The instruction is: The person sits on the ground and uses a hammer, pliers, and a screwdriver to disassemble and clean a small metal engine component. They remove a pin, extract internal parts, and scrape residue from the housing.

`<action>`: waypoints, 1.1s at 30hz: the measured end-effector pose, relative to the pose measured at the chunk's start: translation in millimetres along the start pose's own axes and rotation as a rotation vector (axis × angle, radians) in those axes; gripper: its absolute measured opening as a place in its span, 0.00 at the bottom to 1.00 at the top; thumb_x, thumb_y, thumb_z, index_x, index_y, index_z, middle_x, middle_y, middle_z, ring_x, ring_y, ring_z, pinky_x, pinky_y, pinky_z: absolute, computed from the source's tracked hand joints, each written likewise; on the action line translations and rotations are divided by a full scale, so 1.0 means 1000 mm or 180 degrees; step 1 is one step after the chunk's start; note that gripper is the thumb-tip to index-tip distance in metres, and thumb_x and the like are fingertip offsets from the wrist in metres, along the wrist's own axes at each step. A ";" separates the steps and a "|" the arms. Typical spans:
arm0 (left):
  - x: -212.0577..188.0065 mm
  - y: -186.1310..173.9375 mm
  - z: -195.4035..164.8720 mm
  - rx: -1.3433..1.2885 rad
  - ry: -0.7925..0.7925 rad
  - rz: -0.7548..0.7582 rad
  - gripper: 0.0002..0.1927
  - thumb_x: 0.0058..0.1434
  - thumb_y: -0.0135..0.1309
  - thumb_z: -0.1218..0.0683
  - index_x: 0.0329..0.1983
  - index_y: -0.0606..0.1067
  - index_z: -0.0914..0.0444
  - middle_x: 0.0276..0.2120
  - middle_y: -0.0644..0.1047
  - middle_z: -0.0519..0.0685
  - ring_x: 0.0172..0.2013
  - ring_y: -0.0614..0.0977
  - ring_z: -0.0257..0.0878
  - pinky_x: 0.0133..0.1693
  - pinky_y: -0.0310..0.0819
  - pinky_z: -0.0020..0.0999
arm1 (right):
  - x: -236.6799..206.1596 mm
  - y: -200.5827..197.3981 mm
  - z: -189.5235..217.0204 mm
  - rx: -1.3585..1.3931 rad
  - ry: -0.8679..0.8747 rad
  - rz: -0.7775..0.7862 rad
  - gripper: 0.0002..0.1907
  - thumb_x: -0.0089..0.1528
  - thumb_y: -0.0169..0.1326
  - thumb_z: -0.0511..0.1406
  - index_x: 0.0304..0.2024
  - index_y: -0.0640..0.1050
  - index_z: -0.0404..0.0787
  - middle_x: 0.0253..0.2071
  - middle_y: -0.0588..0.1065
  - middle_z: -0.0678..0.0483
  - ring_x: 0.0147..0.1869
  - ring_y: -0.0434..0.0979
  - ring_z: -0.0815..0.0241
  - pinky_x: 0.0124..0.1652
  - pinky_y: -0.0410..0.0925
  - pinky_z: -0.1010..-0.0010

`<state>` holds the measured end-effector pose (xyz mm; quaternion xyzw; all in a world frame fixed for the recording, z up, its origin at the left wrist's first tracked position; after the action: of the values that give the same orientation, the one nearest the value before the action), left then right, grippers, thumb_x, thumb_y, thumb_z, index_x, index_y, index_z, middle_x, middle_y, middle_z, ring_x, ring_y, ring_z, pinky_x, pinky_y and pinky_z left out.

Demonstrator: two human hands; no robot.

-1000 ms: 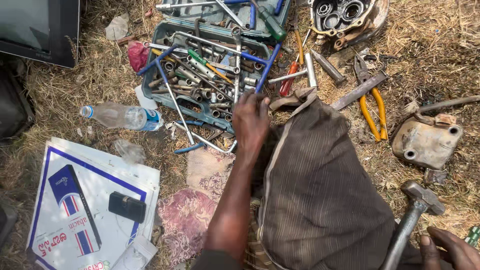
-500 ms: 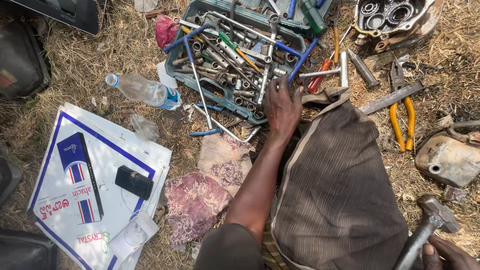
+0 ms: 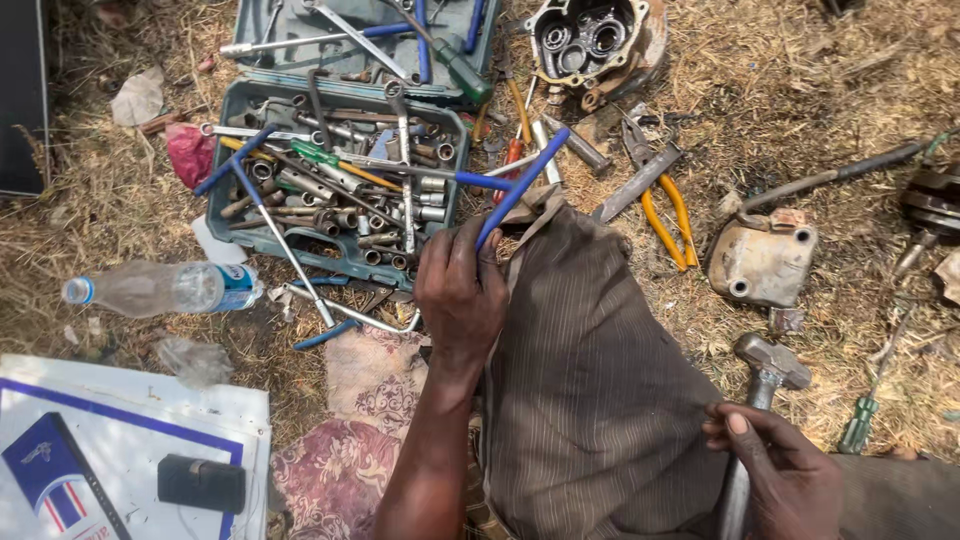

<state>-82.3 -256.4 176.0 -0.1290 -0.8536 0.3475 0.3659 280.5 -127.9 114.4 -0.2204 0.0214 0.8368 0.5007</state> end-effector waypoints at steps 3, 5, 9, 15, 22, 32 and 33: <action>-0.015 -0.043 -0.093 -0.0190 0.0420 -0.0165 0.15 0.65 0.63 0.59 0.53 0.77 0.66 0.35 0.76 0.51 0.32 0.77 0.43 0.32 0.72 0.39 | 0.002 0.029 0.064 0.1106 0.0209 0.0680 0.27 0.69 0.46 0.42 0.58 0.74 0.23 0.53 0.80 0.34 0.52 0.84 0.45 0.48 0.76 0.58; -0.032 -0.053 -0.151 -0.0888 0.0967 0.0416 0.19 0.65 0.63 0.60 0.57 0.73 0.70 0.36 0.76 0.47 0.33 0.80 0.40 0.37 0.76 0.38 | -0.010 0.039 0.118 0.2327 -0.0489 0.1631 0.34 0.71 0.43 0.48 0.69 0.63 0.27 0.66 0.68 0.33 0.68 0.73 0.44 0.63 0.67 0.58; -0.063 -0.044 -0.238 -0.2107 0.2098 0.1032 0.19 0.65 0.63 0.57 0.57 0.76 0.67 0.37 0.75 0.47 0.36 0.81 0.38 0.40 0.79 0.33 | -0.022 -0.008 0.165 0.2277 -0.0600 0.0609 0.33 0.67 0.52 0.40 0.67 0.61 0.25 0.71 0.61 0.27 0.72 0.65 0.30 0.68 0.62 0.43; -0.004 0.083 -0.247 -0.2256 0.1119 0.1686 0.12 0.69 0.63 0.49 0.44 0.81 0.63 0.29 0.80 0.48 0.25 0.77 0.35 0.27 0.70 0.31 | -0.014 -0.149 0.148 -0.0201 -0.0891 -0.0301 0.26 0.69 0.45 0.44 0.64 0.62 0.35 0.73 0.61 0.32 0.71 0.69 0.37 0.63 0.63 0.48; -0.022 0.300 -0.202 -0.0709 0.0217 0.3503 0.53 0.45 0.72 0.44 0.72 0.58 0.57 0.67 0.67 0.54 0.67 0.62 0.58 0.64 0.48 0.69 | 0.070 -0.188 0.174 -0.0562 -0.1066 0.0145 0.24 0.69 0.47 0.43 0.61 0.64 0.34 0.72 0.63 0.33 0.69 0.71 0.39 0.64 0.64 0.51; -0.027 0.322 -0.199 -0.0730 0.0117 0.3904 0.49 0.46 0.73 0.49 0.71 0.62 0.41 0.65 0.72 0.46 0.67 0.67 0.52 0.68 0.46 0.69 | 0.121 -0.119 0.232 -0.1375 -0.0653 0.0230 0.15 0.71 0.44 0.36 0.56 0.69 0.33 0.64 0.71 0.37 0.72 0.70 0.46 0.61 0.65 0.57; -0.027 0.325 -0.200 -0.0691 0.0175 0.3930 0.49 0.46 0.73 0.49 0.71 0.62 0.41 0.65 0.72 0.48 0.67 0.66 0.54 0.68 0.46 0.70 | 0.124 -0.119 0.232 -0.1540 -0.0594 0.0237 0.15 0.71 0.43 0.36 0.56 0.70 0.34 0.65 0.71 0.38 0.71 0.72 0.46 0.60 0.65 0.58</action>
<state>68.7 66.2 36.0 -0.6436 -0.6425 0.4027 0.1043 250.7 93.4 297.2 -0.2546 -0.2175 0.8522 0.4020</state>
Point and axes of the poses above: each hand's wrist, its own x-axis towards the middle knuckle, its own y-axis out of the palm, z = x × y, the point moved 4 cm from there along x, towards the middle knuckle
